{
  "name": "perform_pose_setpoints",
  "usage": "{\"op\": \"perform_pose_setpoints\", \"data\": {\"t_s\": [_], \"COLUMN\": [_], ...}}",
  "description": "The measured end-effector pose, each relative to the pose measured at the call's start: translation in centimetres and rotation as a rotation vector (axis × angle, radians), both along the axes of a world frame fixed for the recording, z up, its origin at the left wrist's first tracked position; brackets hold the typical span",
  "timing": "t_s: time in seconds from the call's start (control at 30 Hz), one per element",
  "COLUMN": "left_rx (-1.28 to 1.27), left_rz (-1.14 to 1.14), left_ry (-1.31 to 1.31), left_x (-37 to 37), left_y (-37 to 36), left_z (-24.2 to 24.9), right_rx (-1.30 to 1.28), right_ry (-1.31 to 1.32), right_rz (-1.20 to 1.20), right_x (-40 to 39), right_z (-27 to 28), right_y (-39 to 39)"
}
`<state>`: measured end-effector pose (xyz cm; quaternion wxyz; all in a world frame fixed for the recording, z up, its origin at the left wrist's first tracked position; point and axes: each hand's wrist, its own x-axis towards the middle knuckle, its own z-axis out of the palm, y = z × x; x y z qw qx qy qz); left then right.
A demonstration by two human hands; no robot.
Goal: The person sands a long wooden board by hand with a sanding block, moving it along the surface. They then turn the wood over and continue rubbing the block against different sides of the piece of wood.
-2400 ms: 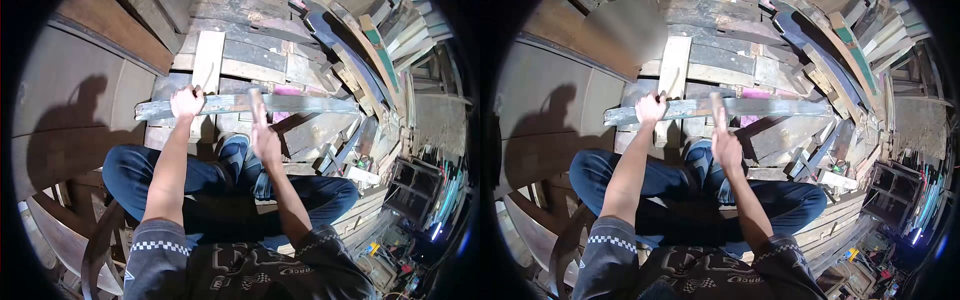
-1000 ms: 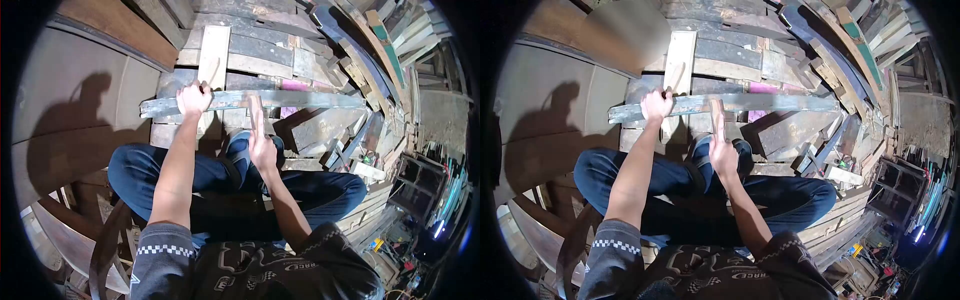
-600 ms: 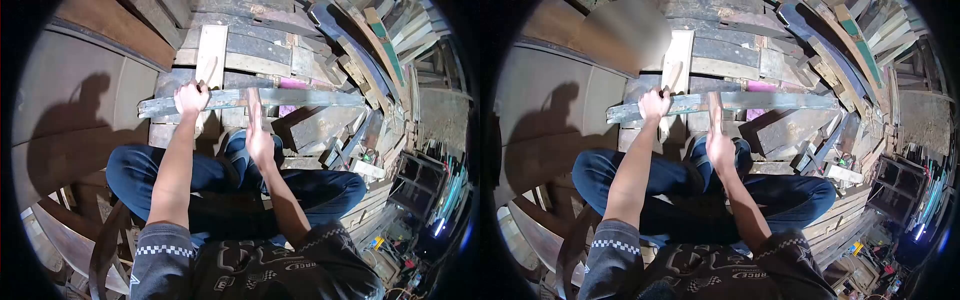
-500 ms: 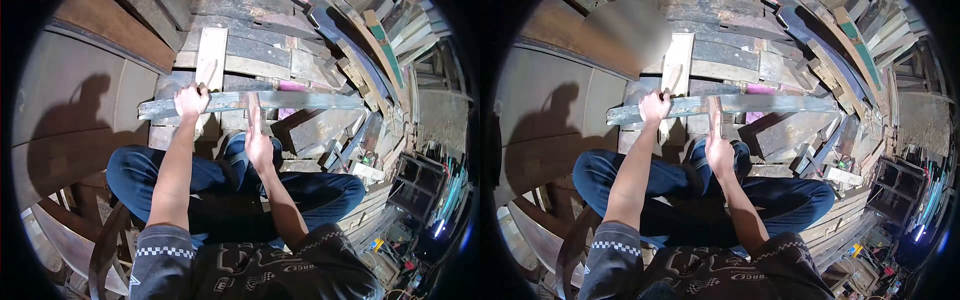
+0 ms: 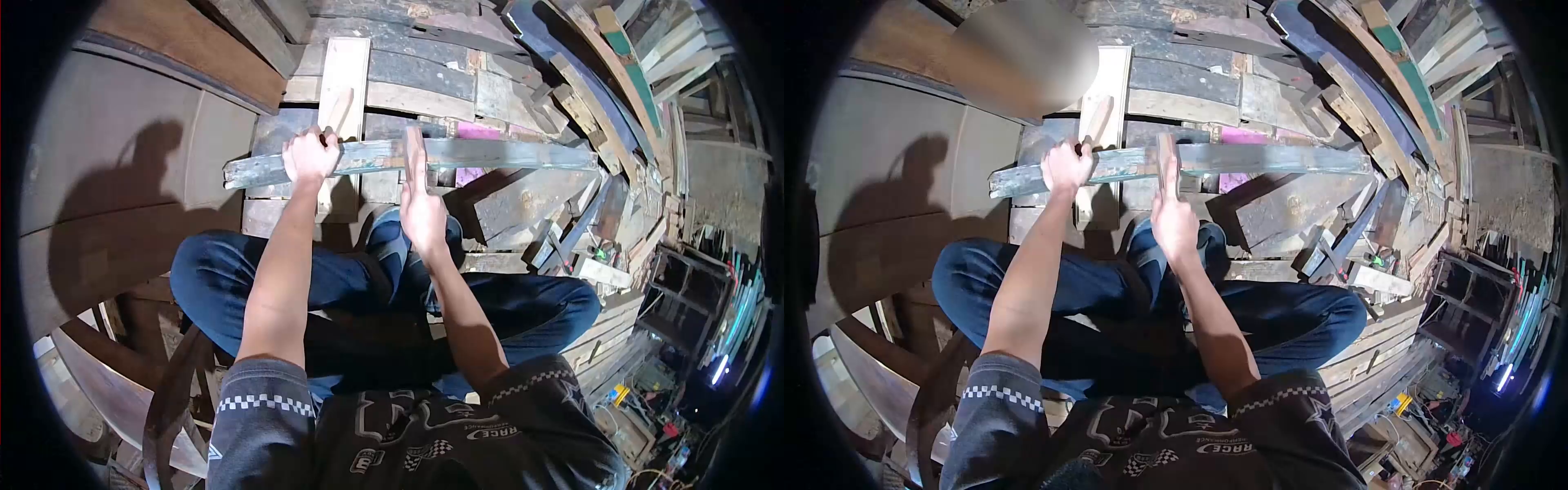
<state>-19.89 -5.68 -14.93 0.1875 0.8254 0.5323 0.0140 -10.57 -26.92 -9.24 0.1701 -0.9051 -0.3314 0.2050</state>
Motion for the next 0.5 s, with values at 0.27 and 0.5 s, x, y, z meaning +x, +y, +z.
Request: {"op": "perform_pose_setpoints", "data": {"t_s": [0.27,0.5], "left_rx": [0.028,0.025], "left_rz": [-0.003,0.001], "left_ry": [-0.016,-0.018], "left_x": [0.0,-0.1], "left_y": [0.0,-0.1], "left_z": [-0.3,-0.5], "right_rx": [-0.002,0.046], "right_ry": [0.013,-0.082], "right_rz": [0.115,0.027], "right_x": [-1.3,1.4], "right_z": [-1.2,-0.3], "right_y": [-3.5,2.1]}}
